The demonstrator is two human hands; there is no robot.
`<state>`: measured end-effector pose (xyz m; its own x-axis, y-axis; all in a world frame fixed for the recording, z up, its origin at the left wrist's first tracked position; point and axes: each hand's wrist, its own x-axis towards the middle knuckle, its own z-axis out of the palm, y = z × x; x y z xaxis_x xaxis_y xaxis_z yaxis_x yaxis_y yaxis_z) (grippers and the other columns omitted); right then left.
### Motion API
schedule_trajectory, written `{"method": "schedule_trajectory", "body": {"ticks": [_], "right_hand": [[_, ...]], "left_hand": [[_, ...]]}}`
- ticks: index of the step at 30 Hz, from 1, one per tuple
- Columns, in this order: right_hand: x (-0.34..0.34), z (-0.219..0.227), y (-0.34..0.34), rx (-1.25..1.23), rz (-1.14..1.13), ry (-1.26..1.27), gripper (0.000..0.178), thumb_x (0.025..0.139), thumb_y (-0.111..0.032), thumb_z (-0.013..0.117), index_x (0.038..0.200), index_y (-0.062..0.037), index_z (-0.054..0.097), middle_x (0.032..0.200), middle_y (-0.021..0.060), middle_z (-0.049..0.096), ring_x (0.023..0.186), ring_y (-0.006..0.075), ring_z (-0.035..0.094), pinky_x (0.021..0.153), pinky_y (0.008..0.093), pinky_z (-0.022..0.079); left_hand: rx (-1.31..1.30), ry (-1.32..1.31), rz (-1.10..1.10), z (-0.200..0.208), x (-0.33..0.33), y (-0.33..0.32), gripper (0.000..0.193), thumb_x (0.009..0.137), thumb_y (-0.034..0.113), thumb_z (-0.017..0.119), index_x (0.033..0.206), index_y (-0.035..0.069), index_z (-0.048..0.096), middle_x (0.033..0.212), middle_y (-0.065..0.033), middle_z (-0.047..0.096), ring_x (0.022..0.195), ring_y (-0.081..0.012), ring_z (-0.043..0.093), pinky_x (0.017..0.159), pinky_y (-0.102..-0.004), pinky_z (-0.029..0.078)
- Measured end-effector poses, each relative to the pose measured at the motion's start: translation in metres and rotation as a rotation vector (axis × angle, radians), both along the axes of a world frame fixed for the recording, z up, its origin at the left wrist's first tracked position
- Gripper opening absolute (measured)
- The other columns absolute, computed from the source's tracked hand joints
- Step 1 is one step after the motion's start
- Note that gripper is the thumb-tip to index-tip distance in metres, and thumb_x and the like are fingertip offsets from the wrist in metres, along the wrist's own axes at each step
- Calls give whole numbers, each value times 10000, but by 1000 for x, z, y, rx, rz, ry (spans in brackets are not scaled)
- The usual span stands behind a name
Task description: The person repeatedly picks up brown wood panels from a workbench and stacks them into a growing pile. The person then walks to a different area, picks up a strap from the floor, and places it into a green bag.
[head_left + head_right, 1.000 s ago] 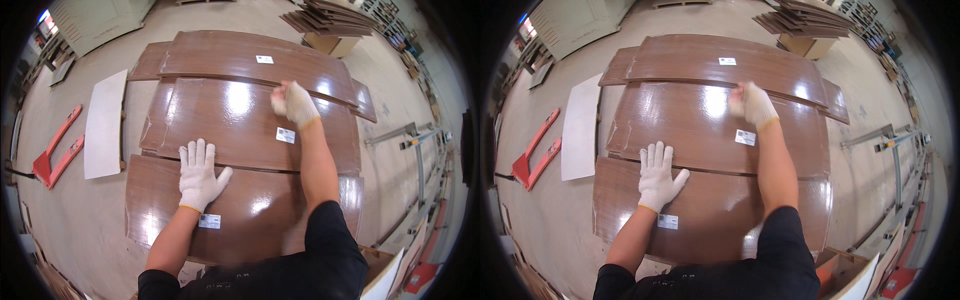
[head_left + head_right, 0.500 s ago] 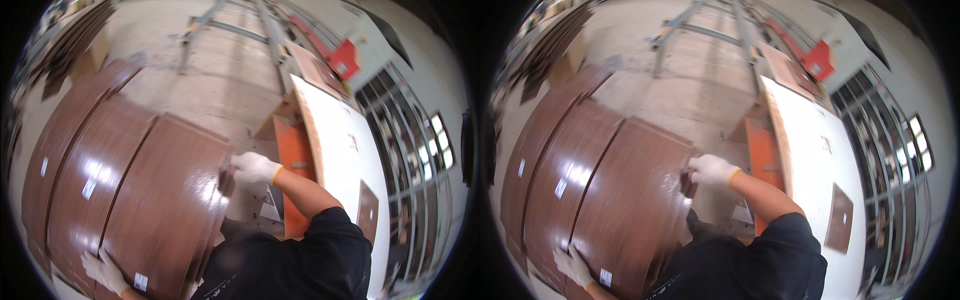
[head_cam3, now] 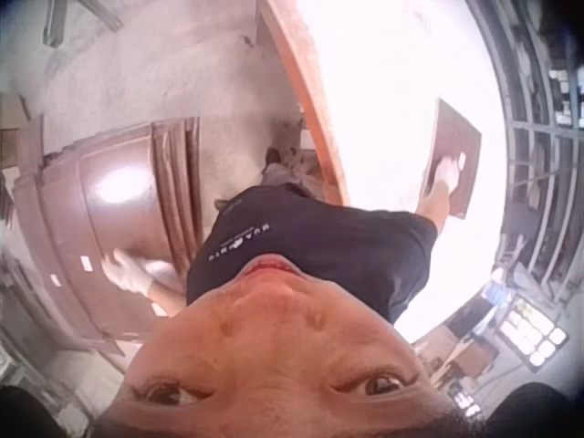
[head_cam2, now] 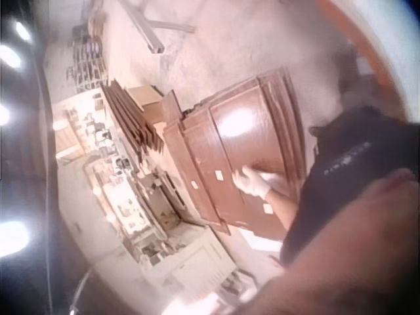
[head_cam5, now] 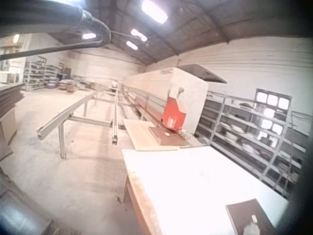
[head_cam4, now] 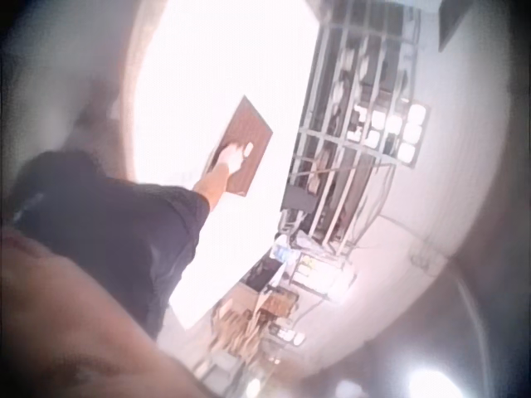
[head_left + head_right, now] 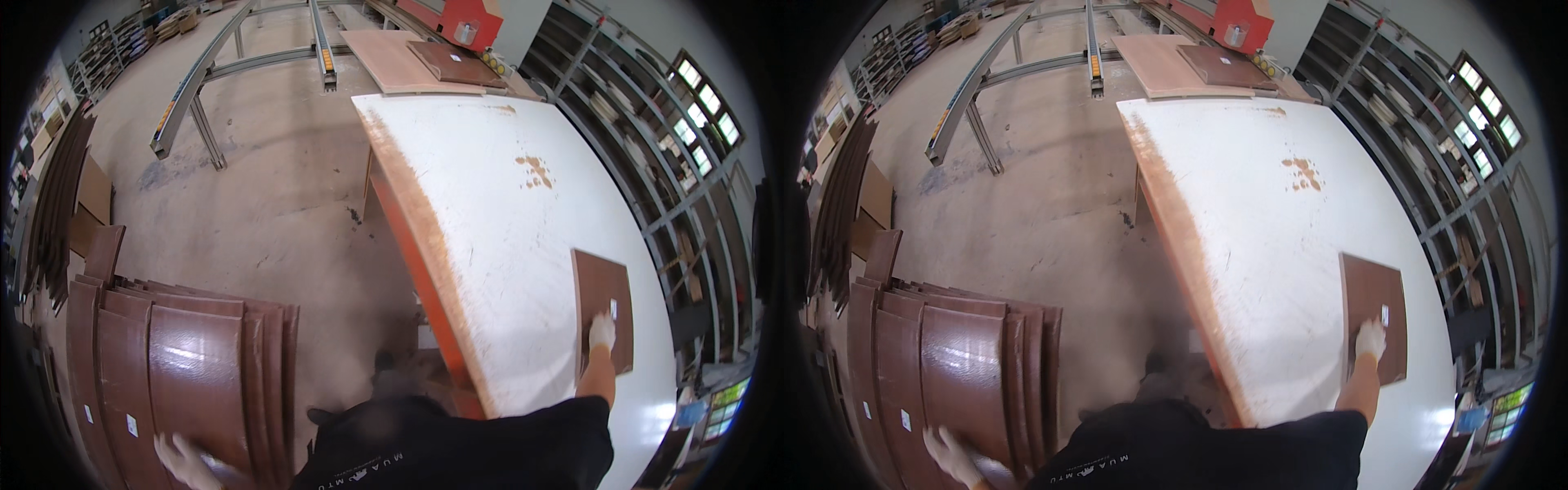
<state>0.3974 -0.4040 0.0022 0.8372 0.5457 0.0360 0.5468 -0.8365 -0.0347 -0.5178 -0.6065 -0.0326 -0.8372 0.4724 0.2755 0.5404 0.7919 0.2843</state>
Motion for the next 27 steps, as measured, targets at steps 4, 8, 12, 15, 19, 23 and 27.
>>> {"method": "schedule_trajectory", "body": {"ticks": [4, 8, 12, 15, 19, 23, 27], "right_hand": [[24, -27, -8, -310, 155, -212, 493, 1079, -311, 406, 1485, -87, 571, 1635, 107, 461, 1457, 399, 431, 1150, 574, 369], [-17, -32, 3, -262, 108, -151, 541, 1065, -294, 427, 1464, 52, 545, 1622, 195, 452, 1475, 403, 381, 1187, 545, 298], [-86, -23, 16, -68, 175, -92, 635, 1011, -279, 542, 1505, 111, 460, 1599, 332, 398, 1491, 439, 341, 1221, 529, 265], [-134, -14, 23, -45, 235, 4, 681, 968, -226, 611, 1526, 114, 418, 1598, 347, 373, 1503, 449, 323, 1243, 494, 262], [-151, -11, 84, 257, 295, 289, 629, 934, -122, 615, 1514, 62, 456, 1542, 288, 473, 1457, 405, 427, 1198, 422, 368], [-147, -25, 241, 435, 358, 526, 565, 945, -152, 612, 1481, 3, 528, 1461, 217, 589, 1350, 367, 567, 1135, 420, 444], [-158, -42, 463, 546, 450, 466, 538, 960, -259, 602, 1439, -16, 573, 1438, 217, 604, 1346, 373, 564, 1151, 430, 429]], "left_hand": [[387, -83, -691, 28, 115, 181, 288, 968, 49, 622, 1227, -69, 657, 1408, -248, 611, 1324, -399, 571, 1130, -471, 436], [360, -226, -1156, 52, 242, 330, 298, 847, 78, 747, 1128, -5, 698, 1302, -225, 667, 1263, -420, 611, 1080, -495, 484], [293, -318, -1612, 45, 365, 439, 269, 877, 199, 699, 1086, 32, 708, 1192, -190, 686, 1165, -404, 635, 1009, -484, 522], [148, -362, -1751, 34, 426, 519, 255, 863, 192, 676, 1048, 15, 686, 1056, -195, 654, 1028, -392, 628, 932, -477, 520], [-54, -284, -1572, 23, 439, 640, 288, 891, 276, 609, 1003, 22, 686, 1068, -193, 633, 1076, -388, 593, 990, -476, 493], [71, -129, -1526, 4, 405, 717, 312, 900, 285, 614, 1042, 10, 650, 1172, -179, 590, 1138, -388, 538, 1014, -475, 461], [266, -64, -1738, -14, 385, 749, 324, 837, 243, 647, 1067, 17, 613, 1137, -195, 551, 1153, -411, 496, 1015, -504, 430]]}}
